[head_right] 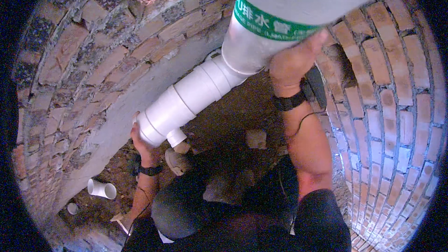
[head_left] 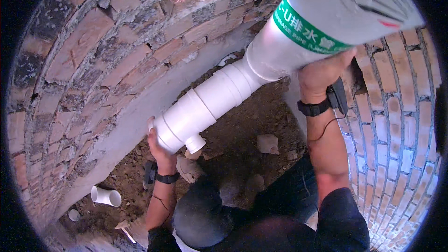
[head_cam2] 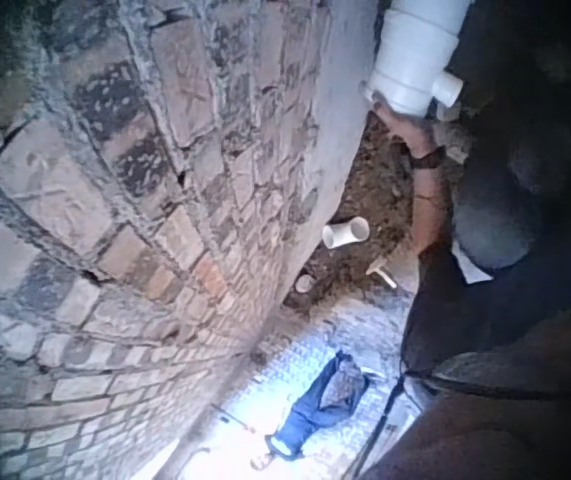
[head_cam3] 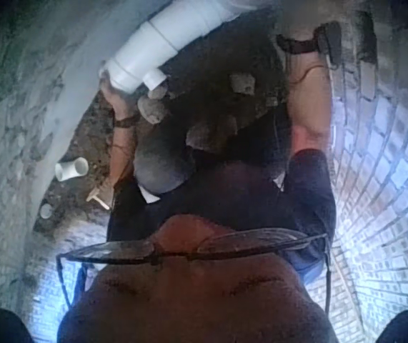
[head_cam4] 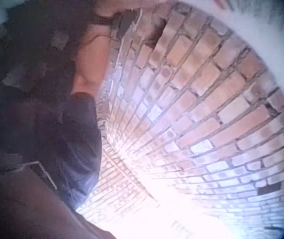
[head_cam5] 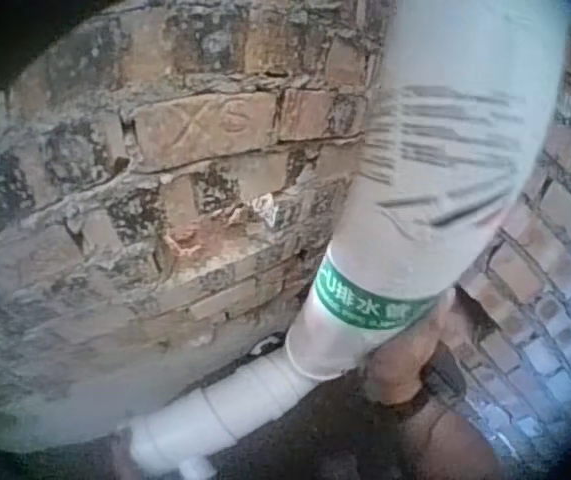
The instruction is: The person applies glue with a brush to the ends of white PVC pipe fittings and joins them together to form a drainage line on a dirt floor inside a brick structure.
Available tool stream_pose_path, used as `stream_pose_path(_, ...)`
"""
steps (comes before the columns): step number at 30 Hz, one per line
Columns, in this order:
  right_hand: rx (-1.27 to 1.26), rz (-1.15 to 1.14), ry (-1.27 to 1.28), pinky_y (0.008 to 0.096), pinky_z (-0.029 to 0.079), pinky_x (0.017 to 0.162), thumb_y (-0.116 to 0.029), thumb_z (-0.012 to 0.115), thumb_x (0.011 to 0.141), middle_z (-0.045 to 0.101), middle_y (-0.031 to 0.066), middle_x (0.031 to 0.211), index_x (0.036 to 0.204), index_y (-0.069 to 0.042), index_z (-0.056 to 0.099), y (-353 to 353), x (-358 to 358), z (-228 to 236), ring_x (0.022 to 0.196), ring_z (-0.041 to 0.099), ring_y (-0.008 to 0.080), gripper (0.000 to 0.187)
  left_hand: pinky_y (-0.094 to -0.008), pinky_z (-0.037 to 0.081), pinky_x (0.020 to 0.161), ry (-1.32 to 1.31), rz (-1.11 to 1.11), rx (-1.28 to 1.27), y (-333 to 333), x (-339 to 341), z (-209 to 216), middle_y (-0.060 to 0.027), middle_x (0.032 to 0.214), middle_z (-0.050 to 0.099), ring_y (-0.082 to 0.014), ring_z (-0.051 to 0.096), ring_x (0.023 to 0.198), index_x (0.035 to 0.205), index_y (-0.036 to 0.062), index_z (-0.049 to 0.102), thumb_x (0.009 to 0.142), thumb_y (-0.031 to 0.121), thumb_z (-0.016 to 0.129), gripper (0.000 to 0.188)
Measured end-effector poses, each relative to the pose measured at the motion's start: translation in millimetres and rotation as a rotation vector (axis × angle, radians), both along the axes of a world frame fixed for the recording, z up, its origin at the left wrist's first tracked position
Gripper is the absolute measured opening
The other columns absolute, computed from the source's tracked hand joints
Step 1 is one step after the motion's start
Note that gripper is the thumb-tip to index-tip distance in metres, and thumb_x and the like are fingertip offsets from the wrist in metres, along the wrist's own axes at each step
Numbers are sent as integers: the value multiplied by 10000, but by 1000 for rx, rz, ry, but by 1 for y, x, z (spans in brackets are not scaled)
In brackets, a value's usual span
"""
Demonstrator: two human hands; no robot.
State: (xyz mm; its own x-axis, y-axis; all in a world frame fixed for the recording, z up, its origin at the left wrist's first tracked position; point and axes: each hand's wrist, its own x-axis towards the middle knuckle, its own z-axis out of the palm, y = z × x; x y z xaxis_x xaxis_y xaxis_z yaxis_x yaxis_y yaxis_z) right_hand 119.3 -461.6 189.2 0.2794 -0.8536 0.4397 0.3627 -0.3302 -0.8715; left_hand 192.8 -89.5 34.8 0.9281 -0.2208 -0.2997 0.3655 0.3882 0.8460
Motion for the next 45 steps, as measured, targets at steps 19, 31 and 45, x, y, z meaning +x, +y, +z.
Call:
stream_pose_path(19,-84,39,326,397,417,1020,-417,317,1043,485,153,1387,1412,35,373,6,-46,-1,1211,527,259,587,-444,426,1030,56,-5,17,0,-1,-4,-170,1360,505,-311,535,1215,1469,0,295,974,399,397,643)
stream_pose_path(31,-405,138,956,376,374,1063,-277,608,942,588,190,1282,1317,10,520,-5,-99,-29,1225,529,286,481,-438,440,1016,64,40,-20,-5,-3,-2,-164,1320,527,-306,544,1193,1471,9,288,962,409,442,666)
stream_pose_path(45,-525,-147,461,402,362,1070,-290,672,902,404,179,1418,1455,52,232,20,-21,61,1272,447,282,786,-392,425,1017,49,69,20,-2,-4,8,-161,1286,526,-283,538,1177,1440,34,331,912,400,511,667)
